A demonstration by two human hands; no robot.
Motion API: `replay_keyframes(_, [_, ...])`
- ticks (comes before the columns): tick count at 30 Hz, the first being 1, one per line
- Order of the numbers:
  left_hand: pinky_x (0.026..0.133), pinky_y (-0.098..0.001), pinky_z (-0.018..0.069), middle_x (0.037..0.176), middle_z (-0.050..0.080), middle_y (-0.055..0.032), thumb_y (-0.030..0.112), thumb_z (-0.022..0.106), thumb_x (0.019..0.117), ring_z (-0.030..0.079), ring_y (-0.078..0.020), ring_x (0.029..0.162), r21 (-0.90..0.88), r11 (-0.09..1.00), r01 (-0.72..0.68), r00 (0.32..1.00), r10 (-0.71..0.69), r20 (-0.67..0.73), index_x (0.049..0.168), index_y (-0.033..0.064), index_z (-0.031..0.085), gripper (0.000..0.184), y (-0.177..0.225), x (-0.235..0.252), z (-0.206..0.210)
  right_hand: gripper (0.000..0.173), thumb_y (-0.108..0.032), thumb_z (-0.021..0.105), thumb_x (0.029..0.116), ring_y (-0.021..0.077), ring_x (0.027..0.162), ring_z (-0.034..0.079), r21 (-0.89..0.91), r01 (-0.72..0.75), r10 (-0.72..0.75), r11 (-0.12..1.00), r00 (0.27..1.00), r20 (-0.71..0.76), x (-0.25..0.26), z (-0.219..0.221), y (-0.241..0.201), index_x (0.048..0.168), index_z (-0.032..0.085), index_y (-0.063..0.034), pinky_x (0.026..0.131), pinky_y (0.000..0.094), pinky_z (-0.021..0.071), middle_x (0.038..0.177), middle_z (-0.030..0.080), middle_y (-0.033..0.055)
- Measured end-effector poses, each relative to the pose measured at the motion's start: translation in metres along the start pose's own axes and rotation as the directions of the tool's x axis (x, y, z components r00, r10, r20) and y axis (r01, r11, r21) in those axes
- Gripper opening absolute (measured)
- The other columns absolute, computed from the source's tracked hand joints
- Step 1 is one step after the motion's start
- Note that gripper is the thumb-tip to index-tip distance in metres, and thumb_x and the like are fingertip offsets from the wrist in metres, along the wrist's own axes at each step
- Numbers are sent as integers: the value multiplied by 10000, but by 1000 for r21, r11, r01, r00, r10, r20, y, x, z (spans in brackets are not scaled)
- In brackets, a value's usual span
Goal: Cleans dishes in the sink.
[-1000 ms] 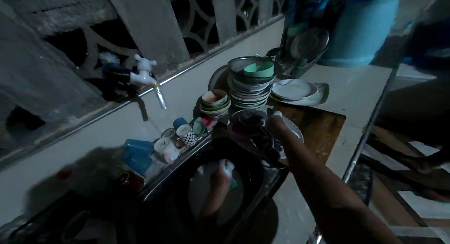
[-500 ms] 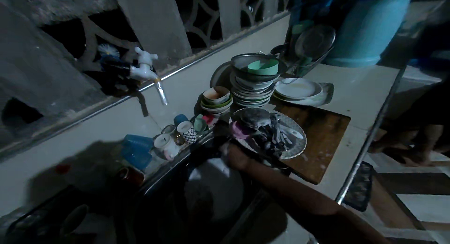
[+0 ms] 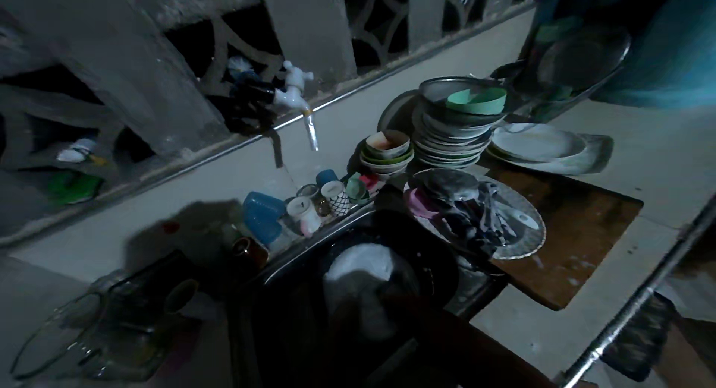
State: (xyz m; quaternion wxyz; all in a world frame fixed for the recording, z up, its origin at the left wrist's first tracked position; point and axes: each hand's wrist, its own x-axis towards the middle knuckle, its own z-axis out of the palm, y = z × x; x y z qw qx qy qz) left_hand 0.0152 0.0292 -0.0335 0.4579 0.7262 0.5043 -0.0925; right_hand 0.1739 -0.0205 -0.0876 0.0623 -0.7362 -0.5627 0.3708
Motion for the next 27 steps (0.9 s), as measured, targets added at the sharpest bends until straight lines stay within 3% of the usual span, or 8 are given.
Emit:
replay_keyframes(5, [1204,-456,310,1520,462,-275,177,483,1089,428,-360,1444,56,998,12,996,-7,-94,1456,-77,468,447,-14,50,-21,383,-95,537,1031,470,1335,505,-279,-34,64,960,993,102,-7,-71,-22,1362,537,97,1049,641,423,1429,521,304])
replay_keyframes(8, [1007,-413,510,1315,641,-205,273,601,1045,642,-270,1156,-321,943,-91,938,-27,-345,1403,-7,557,457,-22,76,-32,411,-67,511,1036,469,1324,518,-221,-69,81,973,996,45,-12,-98,-30,1417,463,80,1041,634,443,1429,510,310])
replay_keyframes(10, [772,-350,542,1190,646,-177,205,561,1059,625,-187,890,-512,805,-301,891,47,-451,1441,13,493,433,-9,78,-29,382,-44,505,1035,465,1322,517,-217,9,-3,976,1000,28,-18,-106,-37,1391,489,94,1054,612,439,1413,519,312])
replay_keyframes(13, [911,-348,540,1387,559,-178,-37,452,1004,616,-182,1103,-657,575,-488,862,204,-463,1517,13,384,519,30,66,-17,334,-51,491,1045,460,1270,559,-131,193,-205,972,975,-90,-17,-110,-50,1344,540,90,1061,591,437,1335,576,313])
replay_keyframes(18, [802,-352,543,1130,615,-93,268,359,1110,618,-157,949,-852,190,-487,872,60,-486,1370,62,485,355,73,66,-6,401,-214,548,1044,461,1299,549,-8,244,-207,970,804,-558,-5,-100,-56,1364,598,23,1097,608,396,1344,615,278])
replay_keyframes(22, [878,-352,529,1155,607,-149,286,382,1121,602,-181,988,-752,335,-568,796,-10,-605,1387,-4,495,410,92,69,-9,421,-80,534,1013,416,1427,422,195,412,-210,890,750,-627,10,-70,-52,1411,555,56,1180,520,337,1516,467,272])
replay_keyframes(24, [1043,-434,459,1381,552,-236,291,359,1129,560,-274,1213,-716,446,-537,773,-80,-629,1464,-24,452,469,96,69,-15,487,-78,489,1045,319,1444,429,388,466,-198,795,805,-560,4,-64,-56,1503,420,71,1199,408,338,1563,417,252])
replay_keyframes(27, [1094,-459,429,1414,535,-276,295,355,1129,548,-318,1273,-638,540,-549,700,-122,-704,1471,-49,441,493,97,74,-21,530,-115,531,1042,336,1342,541,445,335,-87,830,867,-491,1,-56,-60,1519,386,65,1142,423,409,1468,519,269])
